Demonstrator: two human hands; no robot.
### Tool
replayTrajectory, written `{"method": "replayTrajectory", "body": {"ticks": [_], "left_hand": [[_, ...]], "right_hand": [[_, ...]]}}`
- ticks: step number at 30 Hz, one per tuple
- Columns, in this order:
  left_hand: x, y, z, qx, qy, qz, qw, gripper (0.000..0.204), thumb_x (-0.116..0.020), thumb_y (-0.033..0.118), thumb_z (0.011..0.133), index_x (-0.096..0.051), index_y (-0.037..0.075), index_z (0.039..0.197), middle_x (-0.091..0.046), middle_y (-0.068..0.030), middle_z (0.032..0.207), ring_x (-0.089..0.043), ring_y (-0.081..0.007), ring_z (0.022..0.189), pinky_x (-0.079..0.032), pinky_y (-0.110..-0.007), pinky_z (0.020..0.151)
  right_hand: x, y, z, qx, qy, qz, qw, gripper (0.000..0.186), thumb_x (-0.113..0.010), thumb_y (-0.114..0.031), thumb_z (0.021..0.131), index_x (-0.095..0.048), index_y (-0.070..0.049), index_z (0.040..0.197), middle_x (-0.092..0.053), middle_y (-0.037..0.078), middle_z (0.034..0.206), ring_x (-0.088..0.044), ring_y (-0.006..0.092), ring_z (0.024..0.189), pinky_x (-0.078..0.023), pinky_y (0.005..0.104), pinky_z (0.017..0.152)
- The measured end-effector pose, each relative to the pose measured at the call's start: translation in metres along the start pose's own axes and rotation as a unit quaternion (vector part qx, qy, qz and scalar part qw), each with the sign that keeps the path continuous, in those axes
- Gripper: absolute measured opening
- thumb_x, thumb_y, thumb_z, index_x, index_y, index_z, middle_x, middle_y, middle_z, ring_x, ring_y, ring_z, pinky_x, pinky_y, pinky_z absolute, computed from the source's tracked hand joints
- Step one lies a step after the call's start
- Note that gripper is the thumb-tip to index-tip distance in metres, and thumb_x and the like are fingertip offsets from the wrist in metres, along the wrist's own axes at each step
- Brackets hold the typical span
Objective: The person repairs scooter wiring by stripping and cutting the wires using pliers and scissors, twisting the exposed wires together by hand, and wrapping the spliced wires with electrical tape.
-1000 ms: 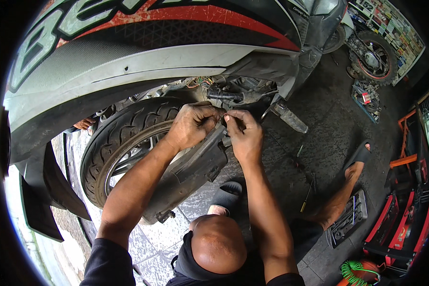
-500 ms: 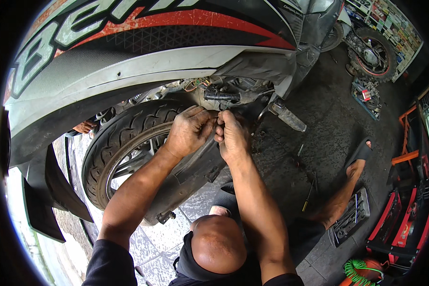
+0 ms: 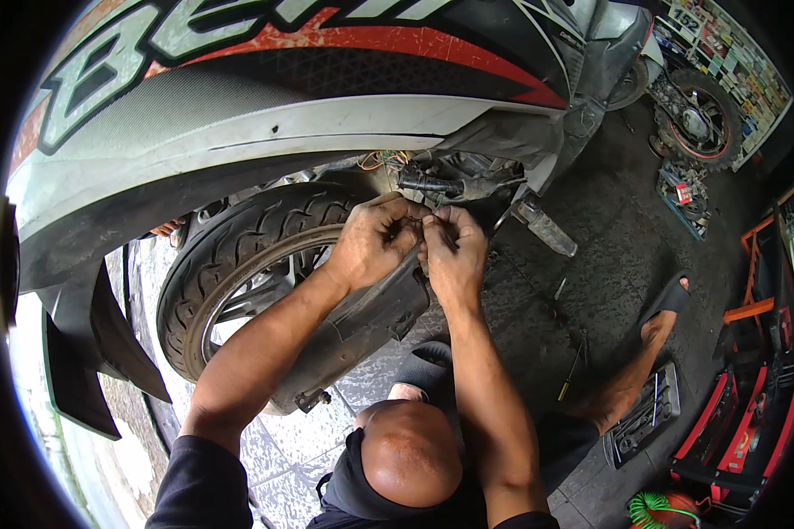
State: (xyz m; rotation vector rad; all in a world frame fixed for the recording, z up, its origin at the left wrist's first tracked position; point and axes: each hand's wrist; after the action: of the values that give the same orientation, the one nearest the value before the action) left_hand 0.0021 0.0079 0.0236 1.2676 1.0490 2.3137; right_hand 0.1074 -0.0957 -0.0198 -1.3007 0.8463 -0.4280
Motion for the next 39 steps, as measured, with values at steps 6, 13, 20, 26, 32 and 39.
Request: {"method": "replayTrajectory", "body": {"ticks": [6,13,20,26,32,39], "left_hand": [[-0.001,0.004,0.006,0.054,-0.024,-0.056,0.997,0.020,-0.067,0.006,0.092,-0.073,-0.004,0.108,-0.072,-0.0193,0.101,-0.073,-0.0271,0.090,-0.057,-0.039,0.081],[-0.004,-0.002,0.014,0.090,-0.064,-0.102,0.989,0.019,-0.065,0.010,0.099,-0.073,-0.004,0.111,-0.072,-0.0156,0.103,-0.070,-0.0211,0.093,-0.055,-0.036,0.084],[-0.005,-0.006,0.012,0.068,-0.053,-0.092,0.992,0.022,-0.066,0.016,0.102,-0.073,-0.003,0.111,-0.073,-0.0152,0.103,-0.070,-0.0215,0.094,-0.055,-0.036,0.085],[0.001,-0.007,0.011,0.074,-0.055,-0.084,0.992,0.021,-0.066,0.014,0.102,-0.071,-0.005,0.108,-0.075,-0.0141,0.096,-0.068,-0.0180,0.089,-0.055,-0.035,0.084],[0.002,-0.012,0.013,0.108,-0.047,-0.143,0.983,0.012,-0.066,0.006,0.101,-0.064,-0.005,0.106,-0.070,-0.0079,0.095,-0.063,-0.0143,0.088,-0.053,-0.032,0.083],[0.004,-0.009,0.014,0.099,-0.058,-0.161,0.980,0.010,-0.066,0.006,0.100,-0.067,-0.001,0.107,-0.069,-0.0043,0.094,-0.061,-0.0110,0.090,-0.051,-0.030,0.083]], "right_hand": [[0.002,0.001,-0.011,0.106,0.039,-0.115,0.987,0.014,-0.066,-0.008,0.102,-0.067,0.002,0.112,-0.067,0.004,0.087,-0.062,0.0086,0.065,-0.052,0.0253,0.058],[0.008,-0.001,-0.010,0.023,0.041,-0.034,0.998,0.015,-0.066,-0.006,0.102,-0.067,0.003,0.114,-0.069,0.006,0.094,-0.065,0.0095,0.077,-0.059,0.0258,0.065],[0.009,0.004,-0.012,-0.031,0.035,0.116,0.992,0.022,-0.066,-0.004,0.101,-0.068,0.002,0.122,-0.071,0.004,0.096,-0.066,0.0089,0.079,-0.060,0.0254,0.072],[0.004,0.015,-0.009,0.033,0.035,0.046,0.998,0.024,-0.072,-0.003,0.098,-0.070,0.002,0.121,-0.072,0.003,0.093,-0.063,0.0065,0.077,-0.055,0.0227,0.070],[0.003,0.015,-0.005,0.020,0.021,0.092,0.995,0.021,-0.072,-0.003,0.097,-0.070,0.001,0.118,-0.072,0.002,0.093,-0.060,0.0060,0.076,-0.051,0.0212,0.069],[0.005,0.016,-0.006,0.053,0.001,0.036,0.998,0.027,-0.072,-0.004,0.097,-0.067,0.004,0.123,-0.073,0.004,0.098,-0.065,0.0061,0.083,-0.054,0.0224,0.076]]}}
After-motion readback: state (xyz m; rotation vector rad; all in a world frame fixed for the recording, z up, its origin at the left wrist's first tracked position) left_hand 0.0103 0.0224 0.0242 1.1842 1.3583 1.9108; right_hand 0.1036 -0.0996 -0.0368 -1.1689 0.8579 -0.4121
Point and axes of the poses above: each hand's wrist, its own z-axis towards the middle knuckle, its own x-axis out of the back of the hand, y = z × x
